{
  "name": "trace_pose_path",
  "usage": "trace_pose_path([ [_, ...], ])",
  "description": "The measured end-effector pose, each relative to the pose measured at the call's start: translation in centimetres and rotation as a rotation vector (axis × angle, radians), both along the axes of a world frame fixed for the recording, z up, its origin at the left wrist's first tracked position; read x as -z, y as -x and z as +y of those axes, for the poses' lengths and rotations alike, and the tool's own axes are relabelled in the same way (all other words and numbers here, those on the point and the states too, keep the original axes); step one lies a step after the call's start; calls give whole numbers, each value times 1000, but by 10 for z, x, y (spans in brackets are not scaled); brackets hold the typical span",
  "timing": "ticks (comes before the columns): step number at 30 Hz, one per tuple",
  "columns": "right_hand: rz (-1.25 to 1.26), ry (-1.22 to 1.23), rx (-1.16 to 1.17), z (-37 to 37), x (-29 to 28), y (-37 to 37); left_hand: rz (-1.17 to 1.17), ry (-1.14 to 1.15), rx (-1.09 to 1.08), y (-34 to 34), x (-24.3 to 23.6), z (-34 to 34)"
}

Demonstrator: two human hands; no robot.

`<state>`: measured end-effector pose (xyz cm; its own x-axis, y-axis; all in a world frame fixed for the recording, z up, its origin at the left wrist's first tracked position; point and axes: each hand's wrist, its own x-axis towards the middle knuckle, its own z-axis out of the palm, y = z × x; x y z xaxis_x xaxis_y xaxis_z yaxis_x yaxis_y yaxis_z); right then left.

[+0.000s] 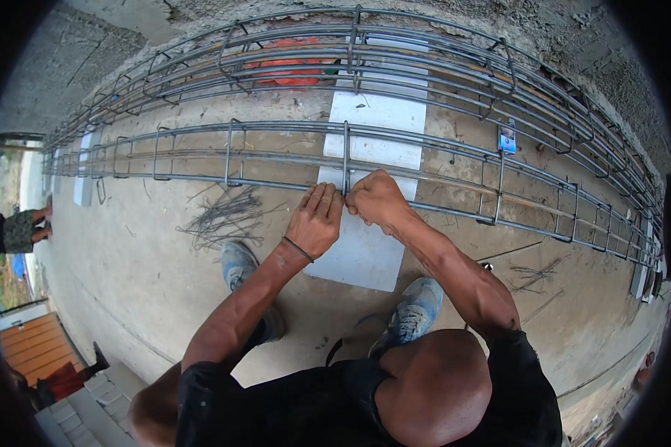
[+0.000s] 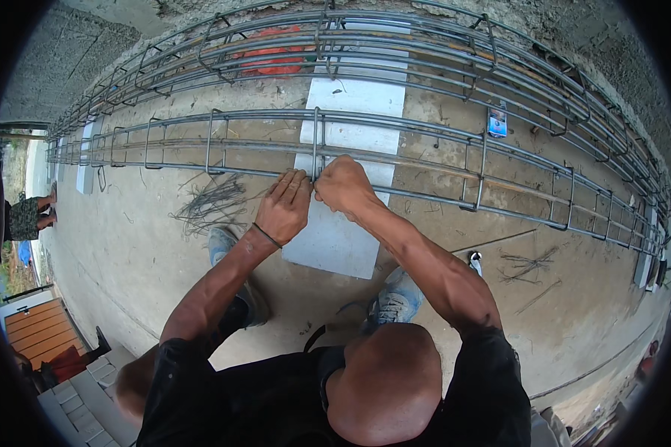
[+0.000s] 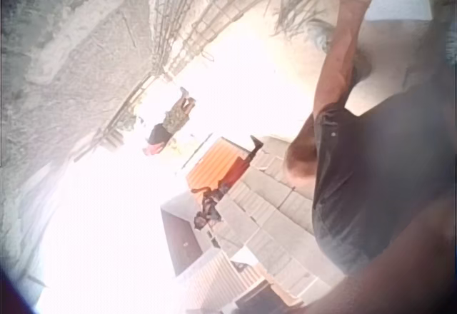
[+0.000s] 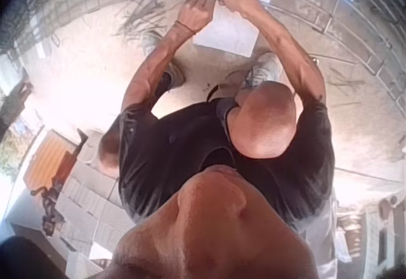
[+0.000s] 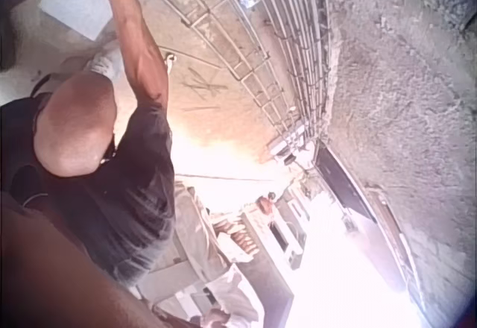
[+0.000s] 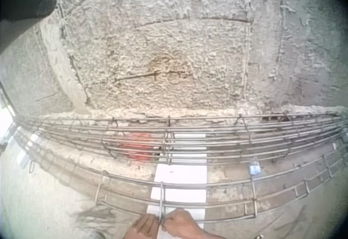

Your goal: The person constructs a steel rebar cage by wrapping tie wire around rebar joints by hand and twisting the wire tight using pliers.

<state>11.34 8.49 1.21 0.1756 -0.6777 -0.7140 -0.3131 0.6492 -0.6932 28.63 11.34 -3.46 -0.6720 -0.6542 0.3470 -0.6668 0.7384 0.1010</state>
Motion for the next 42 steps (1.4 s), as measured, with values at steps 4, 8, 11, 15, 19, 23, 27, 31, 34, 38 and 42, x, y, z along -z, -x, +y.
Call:
trace_pose_path([
  [4, 109, -3, -149, -28, -1, 6, 13, 3, -104, 22, -4, 16],
  [8, 254, -24, -382, -46, -17, -5, 122, 41, -250, 36, 5, 23],
  [11, 306, 4, -469, -54, -17, -11, 311, 48, -466, 58, 11, 29],
  [15, 384, 53, -599, -59, -21, -16, 477, -25, -670, 77, 11, 35],
  [19, 493, 273, -754, -60, -24, -30, 589, -23, -764, 82, 3, 33],
  [23, 338, 233, -785, -62, -35, -28, 801, -121, -775, 70, -1, 25],
  [27, 102, -32, -543, -63, -35, -7, 796, -722, -676, 43, -14, -2],
  [31, -69, -105, -414, -61, -11, 11, 702, -1010, -642, 28, -24, -24],
  [34, -187, -37, -202, -40, -8, 27, 724, -978, -463, 7, -16, -32],
  [38, -140, 40, 77, 14, 13, 39, 471, -1012, -381, 28, -49, -45],
  [42, -143, 205, 69, 42, 5, 20, -58, -795, -275, 28, -61, -58],
])
